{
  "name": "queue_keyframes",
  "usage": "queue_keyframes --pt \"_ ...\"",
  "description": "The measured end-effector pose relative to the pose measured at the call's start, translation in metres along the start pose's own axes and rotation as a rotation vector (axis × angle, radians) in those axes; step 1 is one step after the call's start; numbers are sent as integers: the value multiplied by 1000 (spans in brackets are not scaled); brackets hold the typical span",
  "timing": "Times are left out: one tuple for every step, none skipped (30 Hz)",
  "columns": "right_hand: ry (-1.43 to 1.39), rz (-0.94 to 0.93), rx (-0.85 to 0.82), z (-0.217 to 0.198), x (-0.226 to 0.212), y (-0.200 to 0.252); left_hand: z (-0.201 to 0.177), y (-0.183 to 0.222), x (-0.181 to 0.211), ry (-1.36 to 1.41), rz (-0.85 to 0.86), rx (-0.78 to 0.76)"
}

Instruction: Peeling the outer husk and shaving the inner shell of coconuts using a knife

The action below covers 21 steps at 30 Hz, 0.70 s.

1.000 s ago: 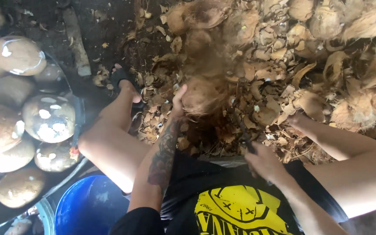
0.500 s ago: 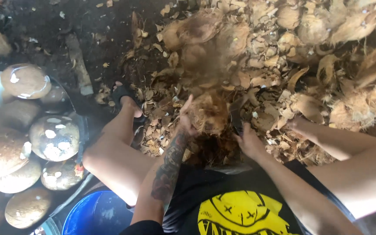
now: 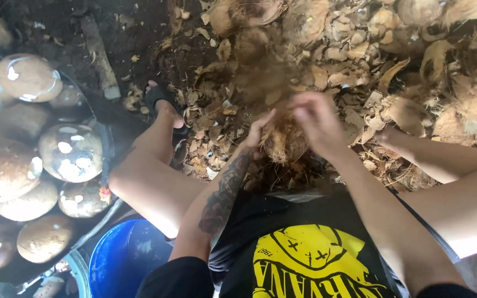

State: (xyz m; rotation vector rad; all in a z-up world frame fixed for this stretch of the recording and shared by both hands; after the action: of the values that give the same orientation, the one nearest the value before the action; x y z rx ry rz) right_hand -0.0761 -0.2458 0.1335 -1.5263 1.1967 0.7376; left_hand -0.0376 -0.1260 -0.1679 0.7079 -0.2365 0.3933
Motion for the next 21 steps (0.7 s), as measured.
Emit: queue_keyframes --pt "1 -1 5 10 9 2 30 21 7 -5 -2 -2" --pt "8 62 -15 22 23 5 59 41 13 -14 -13 -3" --pt "13 126 -37 36 37 8 88 63 19 -22 -23 -2" --pt "12 126 -33 39 43 7 75 53 15 -25 -24 -1" --pt "-6 153 74 35 50 8 59 45 8 -9 -34 21" --pt "-22 180 181 31 58 10 43 37 0 7 -45 44" --pt "-23 181 176 30 53 8 44 42 -2 12 -43 45" --pt "-111 262 291 22 55 10 43 47 -4 22 -36 61" --pt "-197 349 413 15 57 17 42 52 -9 29 -37 76" --pt "-194 355 416 6 56 14 15 31 -16 32 -44 76" --pt "-545 507 585 0 70 17 -12 6 -20 120 -52 81" --pt "-902 653 750 0 80 19 -39 -19 -25 207 -61 87" --pt "-904 653 748 -2 70 19 -37 -16 -15 207 -59 88" --pt "-950 578 687 -3 56 12 -20 -11 6 -73 71 -62" --pt "-991 498 629 -5 41 6 2 -5 22 -355 202 -214" --pt "-991 494 630 -1 34 4 49 37 47 -358 204 -218" --pt "-981 474 558 8 23 1 114 87 63 -426 206 -388" --pt "-972 454 487 16 13 -1 179 145 72 -493 207 -559" --pt "-975 451 485 13 18 -2 170 137 73 -497 210 -556" --pt "-1019 481 536 10 26 0 154 122 69 -679 150 -407" --pt "-1061 520 589 8 33 6 134 110 62 -850 83 -249"
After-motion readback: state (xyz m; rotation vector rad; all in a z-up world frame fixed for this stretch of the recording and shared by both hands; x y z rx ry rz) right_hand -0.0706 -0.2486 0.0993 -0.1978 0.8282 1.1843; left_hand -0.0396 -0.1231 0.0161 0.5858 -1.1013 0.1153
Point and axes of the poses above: each hand's wrist, its own y-axis away from the middle knuckle, its own z-axis out of the palm, x = y × z, the point moved 8 cm from there along -y, towards the middle knuckle, and after that the axes turned 10 degrees about -z, right-handed, at the moved point
